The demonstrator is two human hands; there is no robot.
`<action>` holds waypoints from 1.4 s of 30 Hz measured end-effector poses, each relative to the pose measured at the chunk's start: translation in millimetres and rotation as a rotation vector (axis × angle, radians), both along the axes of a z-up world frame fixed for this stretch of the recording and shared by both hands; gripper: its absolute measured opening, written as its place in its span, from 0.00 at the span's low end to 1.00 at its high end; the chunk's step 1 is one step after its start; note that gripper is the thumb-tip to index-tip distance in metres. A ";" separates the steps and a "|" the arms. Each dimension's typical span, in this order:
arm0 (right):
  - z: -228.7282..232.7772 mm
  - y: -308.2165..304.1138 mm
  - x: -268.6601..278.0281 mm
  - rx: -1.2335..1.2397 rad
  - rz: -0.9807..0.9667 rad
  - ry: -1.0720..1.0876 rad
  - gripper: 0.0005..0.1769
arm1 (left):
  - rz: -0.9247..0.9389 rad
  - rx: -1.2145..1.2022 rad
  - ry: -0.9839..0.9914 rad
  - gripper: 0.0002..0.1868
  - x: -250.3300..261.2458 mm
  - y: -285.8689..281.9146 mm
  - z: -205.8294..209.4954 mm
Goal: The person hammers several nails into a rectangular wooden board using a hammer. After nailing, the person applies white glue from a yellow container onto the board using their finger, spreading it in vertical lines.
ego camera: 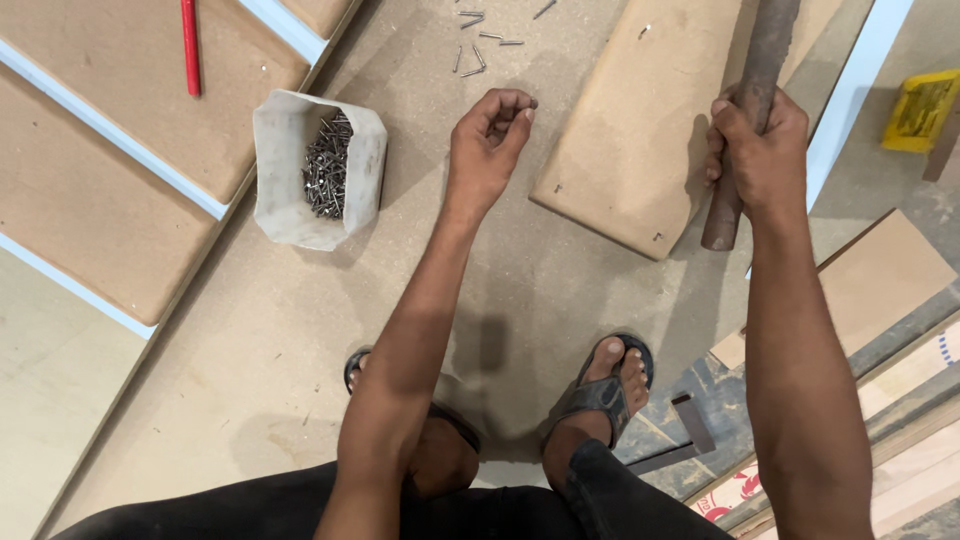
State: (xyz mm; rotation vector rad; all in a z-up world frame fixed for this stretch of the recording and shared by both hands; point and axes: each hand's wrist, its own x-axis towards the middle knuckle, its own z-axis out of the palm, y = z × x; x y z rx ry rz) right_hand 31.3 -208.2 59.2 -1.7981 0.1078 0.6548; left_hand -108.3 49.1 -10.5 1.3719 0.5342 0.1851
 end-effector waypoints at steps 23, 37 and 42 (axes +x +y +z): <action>10.0 -117.8 -115.7 -0.469 -0.117 -0.326 0.15 | -0.121 0.652 -0.326 0.08 121.3 -157.1 14.4; 36.5 -132.0 -117.6 -0.258 -0.236 -0.096 0.14 | -0.221 0.701 -0.243 0.06 125.6 -167.8 6.7; 33.8 -132.6 -117.5 -0.427 -0.094 -0.279 0.14 | -0.233 0.741 -0.244 0.06 125.0 -167.9 7.2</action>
